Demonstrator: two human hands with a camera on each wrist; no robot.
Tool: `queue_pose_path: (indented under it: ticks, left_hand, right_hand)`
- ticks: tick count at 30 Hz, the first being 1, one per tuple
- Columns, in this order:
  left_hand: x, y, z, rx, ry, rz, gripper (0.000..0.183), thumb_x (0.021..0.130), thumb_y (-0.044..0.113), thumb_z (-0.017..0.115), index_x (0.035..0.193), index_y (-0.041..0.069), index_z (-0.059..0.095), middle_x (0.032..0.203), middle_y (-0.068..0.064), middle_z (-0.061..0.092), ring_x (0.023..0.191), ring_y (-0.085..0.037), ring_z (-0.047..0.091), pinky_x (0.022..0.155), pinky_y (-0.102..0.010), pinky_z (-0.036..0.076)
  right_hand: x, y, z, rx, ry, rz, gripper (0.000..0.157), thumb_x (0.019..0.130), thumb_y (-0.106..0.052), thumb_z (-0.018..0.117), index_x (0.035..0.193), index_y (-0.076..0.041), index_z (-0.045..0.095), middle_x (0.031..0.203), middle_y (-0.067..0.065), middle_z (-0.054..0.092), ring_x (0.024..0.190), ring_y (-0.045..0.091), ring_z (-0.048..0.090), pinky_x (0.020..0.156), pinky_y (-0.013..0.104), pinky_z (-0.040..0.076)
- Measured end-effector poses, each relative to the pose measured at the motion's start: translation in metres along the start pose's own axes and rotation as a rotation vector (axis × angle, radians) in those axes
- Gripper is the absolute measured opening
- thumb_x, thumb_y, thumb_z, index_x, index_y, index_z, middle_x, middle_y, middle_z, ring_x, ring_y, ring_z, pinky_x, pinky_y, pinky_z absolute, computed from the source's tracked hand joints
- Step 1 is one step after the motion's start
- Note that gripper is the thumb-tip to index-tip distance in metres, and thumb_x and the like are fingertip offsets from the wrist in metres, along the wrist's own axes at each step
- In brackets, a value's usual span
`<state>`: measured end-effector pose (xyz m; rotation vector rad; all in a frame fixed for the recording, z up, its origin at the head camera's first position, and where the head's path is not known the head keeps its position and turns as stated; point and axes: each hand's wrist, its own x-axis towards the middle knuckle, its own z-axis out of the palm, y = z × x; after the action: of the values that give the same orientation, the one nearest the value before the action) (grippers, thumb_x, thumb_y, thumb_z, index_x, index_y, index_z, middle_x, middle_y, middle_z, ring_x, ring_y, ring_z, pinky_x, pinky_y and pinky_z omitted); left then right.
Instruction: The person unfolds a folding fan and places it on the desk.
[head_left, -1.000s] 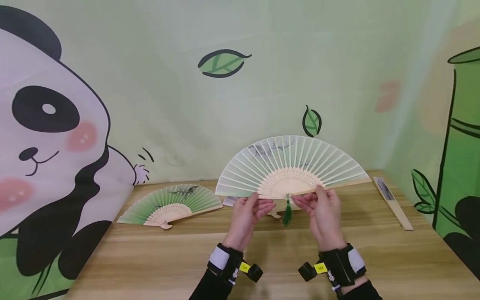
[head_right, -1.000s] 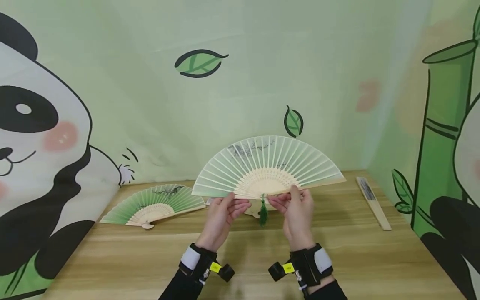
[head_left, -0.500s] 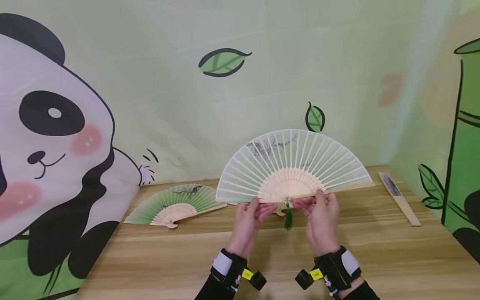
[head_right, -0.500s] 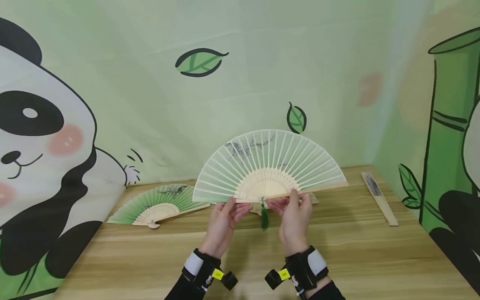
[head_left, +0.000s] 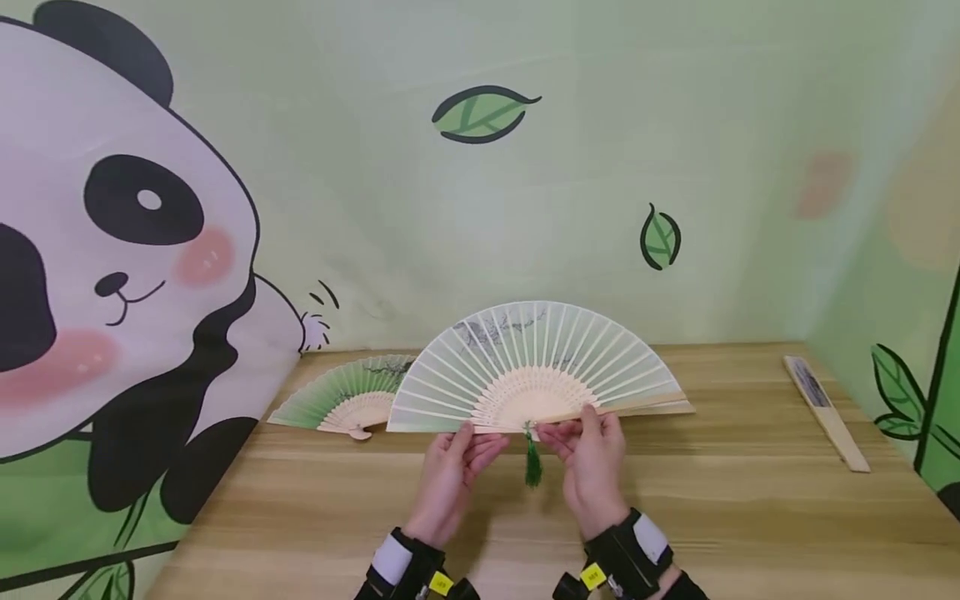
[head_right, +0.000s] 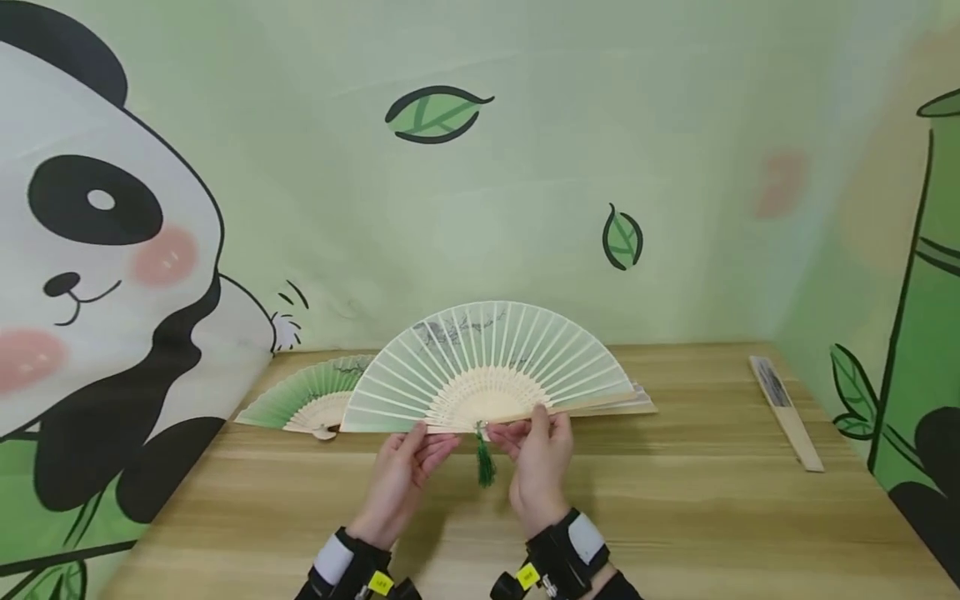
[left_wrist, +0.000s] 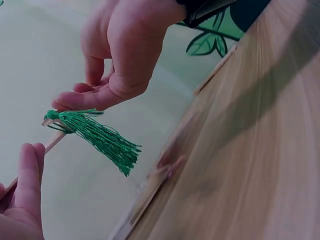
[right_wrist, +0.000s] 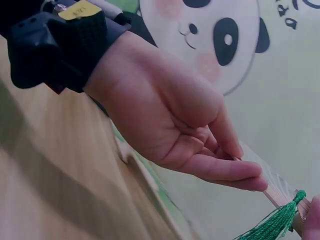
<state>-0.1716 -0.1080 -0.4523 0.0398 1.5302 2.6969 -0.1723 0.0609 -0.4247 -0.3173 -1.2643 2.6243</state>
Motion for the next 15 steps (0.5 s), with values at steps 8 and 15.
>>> queue_pose_path:
  ticks: [8, 15]
  left_hand:
    - [-0.027, 0.023, -0.059, 0.058, 0.087, -0.012, 0.028, 0.107, 0.013, 0.038, 0.108, -0.012, 0.051, 0.090, -0.015, 0.071, 0.089, -0.021, 0.071, 0.088, -0.029, 0.053]
    - [-0.057, 0.043, -0.111, 0.114, 0.195, -0.057, 0.026, 0.107, 0.013, 0.039, 0.109, -0.011, 0.047, 0.092, -0.014, 0.069, 0.091, -0.021, 0.070, 0.091, -0.030, 0.052]
  right_hand:
    - [-0.029, 0.045, 0.032, 0.036, -0.040, 0.126, 0.016, 0.107, -0.016, 0.037, 0.100, -0.002, 0.036, 0.073, 0.007, 0.053, 0.066, 0.023, 0.069, 0.069, 0.035, 0.060]
    - [-0.064, 0.081, 0.054, 0.013, -0.096, 0.259, 0.018, 0.107, -0.016, 0.034, 0.105, 0.002, 0.035, 0.077, 0.010, 0.054, 0.074, 0.028, 0.070, 0.074, 0.038, 0.059]
